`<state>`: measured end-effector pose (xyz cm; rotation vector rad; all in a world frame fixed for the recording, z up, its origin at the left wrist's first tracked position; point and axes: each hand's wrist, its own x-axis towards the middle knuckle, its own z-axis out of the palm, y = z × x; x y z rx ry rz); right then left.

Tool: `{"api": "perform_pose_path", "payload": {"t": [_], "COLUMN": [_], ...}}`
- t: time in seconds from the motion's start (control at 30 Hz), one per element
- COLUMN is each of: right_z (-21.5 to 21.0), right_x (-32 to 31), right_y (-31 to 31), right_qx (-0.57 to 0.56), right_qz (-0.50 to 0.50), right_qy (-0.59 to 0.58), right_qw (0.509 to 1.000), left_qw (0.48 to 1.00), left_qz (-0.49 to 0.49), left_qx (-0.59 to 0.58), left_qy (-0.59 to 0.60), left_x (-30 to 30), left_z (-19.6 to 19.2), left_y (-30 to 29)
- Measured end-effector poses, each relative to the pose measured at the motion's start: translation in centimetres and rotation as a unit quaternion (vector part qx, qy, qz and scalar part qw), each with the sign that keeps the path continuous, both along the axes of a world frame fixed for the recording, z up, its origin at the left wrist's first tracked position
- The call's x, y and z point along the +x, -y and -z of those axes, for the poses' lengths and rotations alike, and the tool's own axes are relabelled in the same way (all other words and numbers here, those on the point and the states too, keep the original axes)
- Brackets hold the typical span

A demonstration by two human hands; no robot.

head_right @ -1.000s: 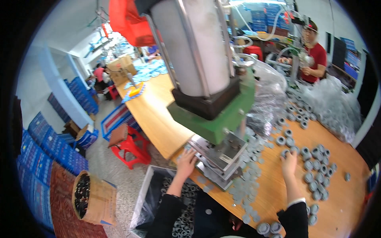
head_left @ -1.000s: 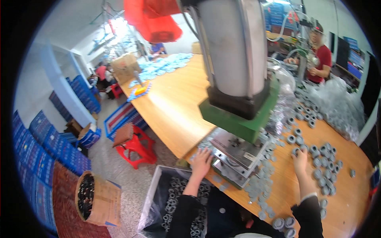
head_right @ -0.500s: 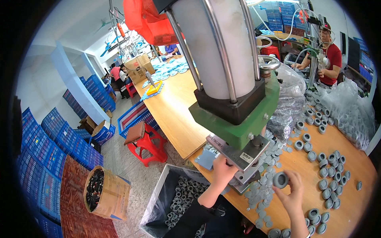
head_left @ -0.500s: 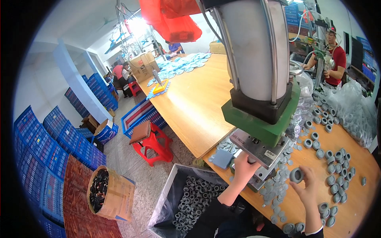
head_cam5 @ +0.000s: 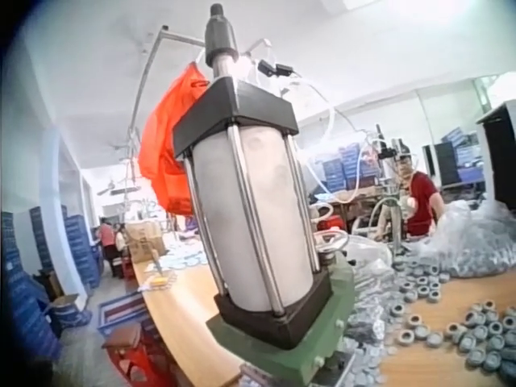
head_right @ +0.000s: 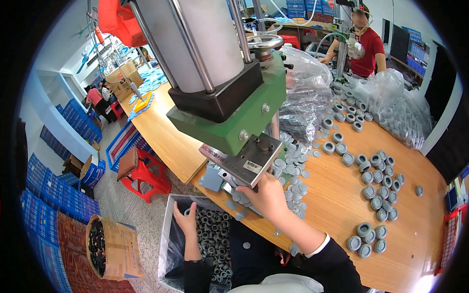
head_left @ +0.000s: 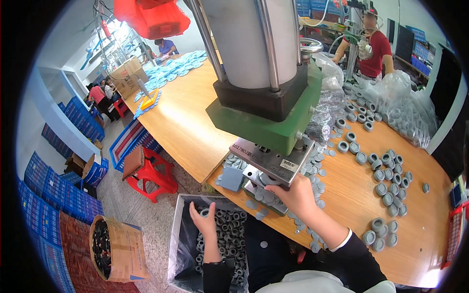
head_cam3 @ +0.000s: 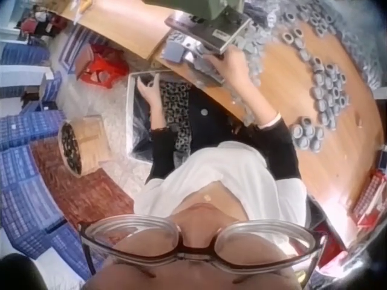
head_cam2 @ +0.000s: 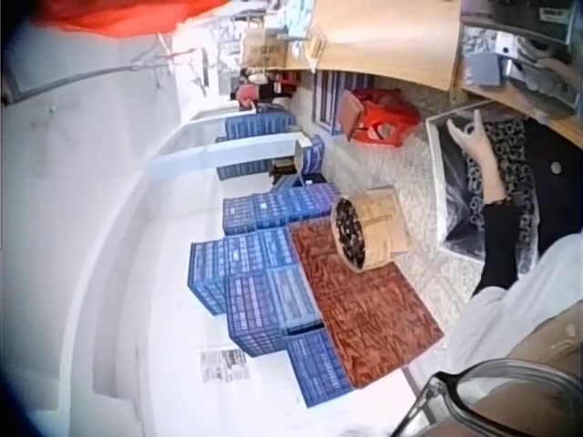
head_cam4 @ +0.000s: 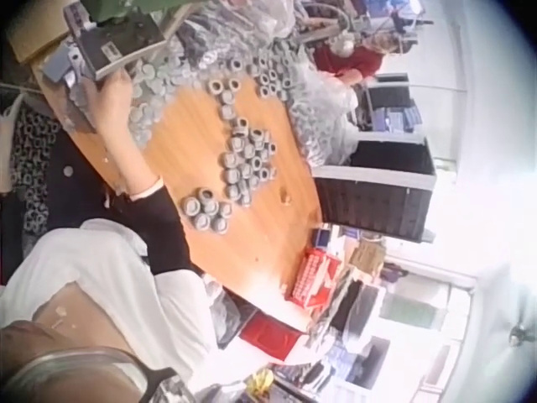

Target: Placing plastic ring components and small discs into an industrial press machine and operating the press.

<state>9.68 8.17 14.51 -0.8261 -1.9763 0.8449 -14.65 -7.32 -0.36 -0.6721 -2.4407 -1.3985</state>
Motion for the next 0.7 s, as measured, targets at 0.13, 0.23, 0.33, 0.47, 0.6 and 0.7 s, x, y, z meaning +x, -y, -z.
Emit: {"api": "perform_pose_path", "payload": {"t": [0.13, 0.23, 0.33, 0.47, 0.6, 0.7], "right_z": [-1.2, -1.5, -1.5, -0.2, -0.6, -1.3], "right_x": [-0.8, -0.7, -0.9, -1.9, -1.3, 1.0], "right_y": [-0.2, -0.4, -0.5, -0.6, 0.3, 3.4], "right_qx": [0.049, 0.042, -0.032, -0.008, -0.081, -0.12], "right_qz": [0.011, -0.004, -0.024, 0.02, -0.003, 0.0], "right_qy": [-0.042, -0.044, -0.049, -0.106, -0.092, -0.102], "right_qw": [0.998, 0.998, 0.998, 0.994, 0.992, 0.988], "left_qw": [0.991, 0.956, 0.938, 0.923, 0.916, 0.913], "left_qz": [0.109, 0.277, 0.312, 0.315, 0.319, 0.321], "left_qx": [0.009, -0.017, -0.089, -0.184, -0.198, -0.212], "left_qy": [-0.071, -0.099, -0.126, -0.119, -0.141, -0.139], "left_x": [-0.1, 0.6, 0.5, -0.2, -0.4, -1.0], "left_z": [-2.5, -4.3, -1.9, -0.2, -0.1, 0.3], "left_y": [-2.9, -7.8, -11.9, -13.1, -12.8, -13.0]}}
